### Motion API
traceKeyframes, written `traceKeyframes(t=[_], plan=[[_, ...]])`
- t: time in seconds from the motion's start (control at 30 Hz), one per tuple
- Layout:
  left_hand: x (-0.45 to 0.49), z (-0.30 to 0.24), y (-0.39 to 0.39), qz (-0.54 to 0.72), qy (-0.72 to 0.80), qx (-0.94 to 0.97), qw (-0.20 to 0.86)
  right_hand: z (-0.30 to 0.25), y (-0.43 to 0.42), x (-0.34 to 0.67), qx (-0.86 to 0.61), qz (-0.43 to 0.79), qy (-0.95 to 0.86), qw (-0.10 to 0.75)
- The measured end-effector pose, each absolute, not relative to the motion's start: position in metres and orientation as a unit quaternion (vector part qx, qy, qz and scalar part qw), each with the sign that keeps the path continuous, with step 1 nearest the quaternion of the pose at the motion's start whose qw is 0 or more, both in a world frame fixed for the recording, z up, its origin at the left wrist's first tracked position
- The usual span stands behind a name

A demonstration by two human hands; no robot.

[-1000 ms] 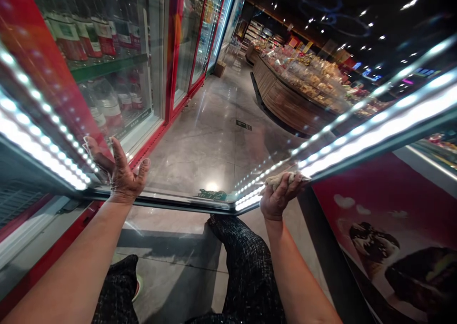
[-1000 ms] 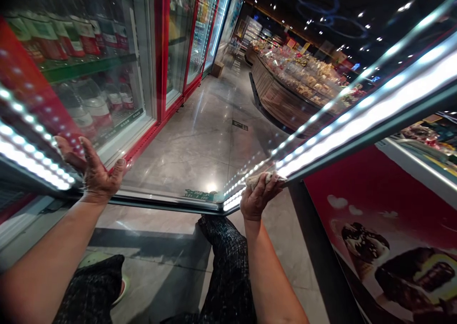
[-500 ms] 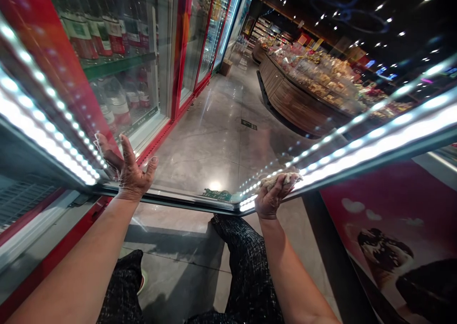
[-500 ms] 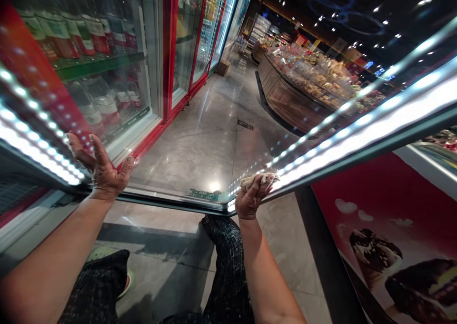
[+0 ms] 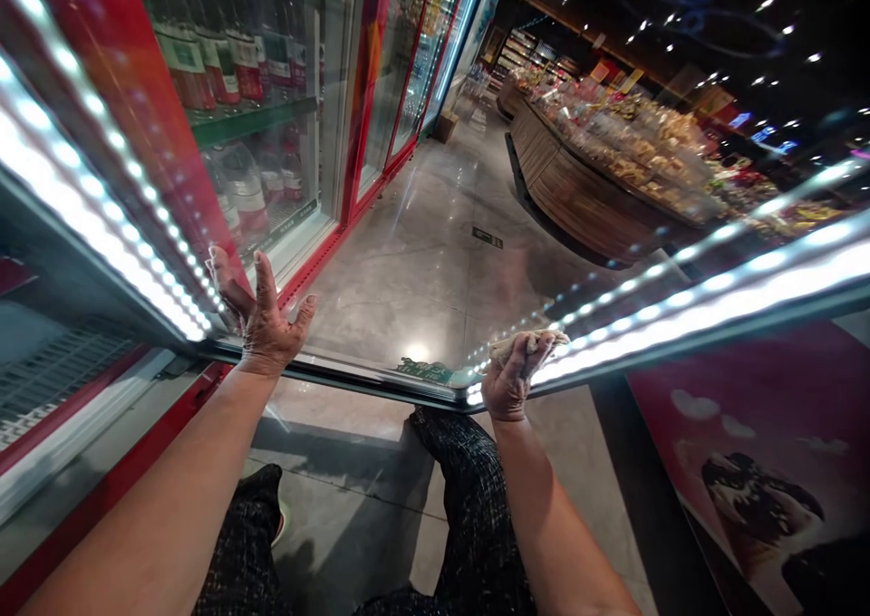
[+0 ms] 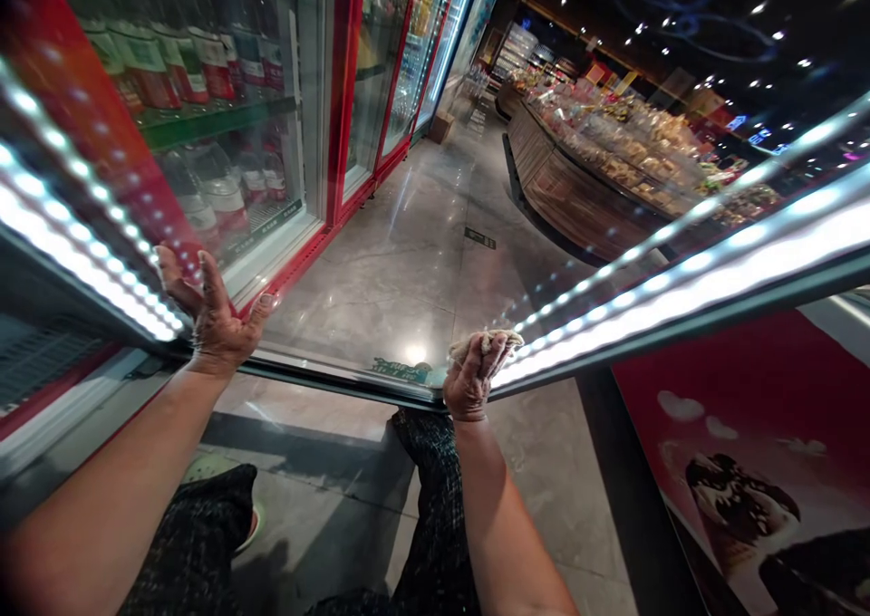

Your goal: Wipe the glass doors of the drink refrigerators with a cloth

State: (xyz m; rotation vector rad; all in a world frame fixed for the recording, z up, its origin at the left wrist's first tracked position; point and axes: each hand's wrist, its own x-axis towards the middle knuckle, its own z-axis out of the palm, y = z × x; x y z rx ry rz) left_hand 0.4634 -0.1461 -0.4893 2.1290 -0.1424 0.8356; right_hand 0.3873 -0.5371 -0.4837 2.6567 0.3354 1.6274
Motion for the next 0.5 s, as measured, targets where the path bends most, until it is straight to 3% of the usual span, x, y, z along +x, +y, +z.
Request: traceKeyframes(t=[0.27,0.5], plan=[[0.464,-0.495,-0.146,0.421,-0.063,0.84,0.338,-0.437,-0.528,0.402,0.835,0.54,0.085,-0.058],[0.464,-0.499,-0.146,0.434,-0.06,0.842,0.313,-0.475,-0.509,0.402,0.866,0.478,0.145,0.038]])
